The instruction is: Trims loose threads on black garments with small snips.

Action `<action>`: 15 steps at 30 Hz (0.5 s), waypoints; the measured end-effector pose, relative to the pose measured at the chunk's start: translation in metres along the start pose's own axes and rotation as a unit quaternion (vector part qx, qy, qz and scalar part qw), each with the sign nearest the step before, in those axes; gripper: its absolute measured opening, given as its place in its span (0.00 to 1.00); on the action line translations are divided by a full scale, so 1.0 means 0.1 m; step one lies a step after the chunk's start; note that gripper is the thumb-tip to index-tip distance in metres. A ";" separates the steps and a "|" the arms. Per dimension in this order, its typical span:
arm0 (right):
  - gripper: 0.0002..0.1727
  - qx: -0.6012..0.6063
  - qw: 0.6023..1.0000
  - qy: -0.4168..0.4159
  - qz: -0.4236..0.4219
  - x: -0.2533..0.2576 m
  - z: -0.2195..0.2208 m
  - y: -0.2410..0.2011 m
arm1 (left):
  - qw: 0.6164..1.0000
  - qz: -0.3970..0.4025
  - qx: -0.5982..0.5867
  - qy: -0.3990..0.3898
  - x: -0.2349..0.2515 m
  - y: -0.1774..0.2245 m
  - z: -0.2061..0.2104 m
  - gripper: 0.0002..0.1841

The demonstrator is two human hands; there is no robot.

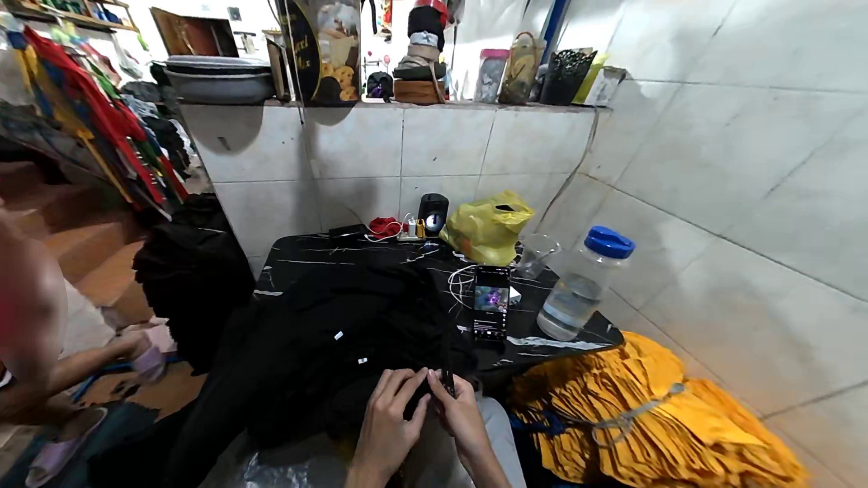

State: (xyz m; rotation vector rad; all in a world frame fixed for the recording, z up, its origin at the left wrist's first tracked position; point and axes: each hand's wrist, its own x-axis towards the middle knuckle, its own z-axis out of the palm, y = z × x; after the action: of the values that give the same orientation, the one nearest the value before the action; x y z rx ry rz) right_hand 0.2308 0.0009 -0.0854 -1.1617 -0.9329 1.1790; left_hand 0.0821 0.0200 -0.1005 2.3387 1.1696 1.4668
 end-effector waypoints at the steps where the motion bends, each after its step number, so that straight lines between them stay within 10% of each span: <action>1: 0.13 -0.004 1.000 0.002 -0.005 -0.01 0.02 0.00 | 1.000 0.003 0.004 0.020 -0.01 0.02 0.03 0.15; 15: 0.16 -0.042 0.999 0.019 -0.024 -0.02 0.05 0.06 | 0.999 -0.020 -0.043 -0.009 -0.04 0.00 -0.06 0.11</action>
State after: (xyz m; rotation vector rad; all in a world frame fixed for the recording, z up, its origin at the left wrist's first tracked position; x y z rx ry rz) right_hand 0.2242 -0.0003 -0.0901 -1.2186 -0.9846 1.0848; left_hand 0.0765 0.0155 -0.1004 2.2532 1.1187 1.4500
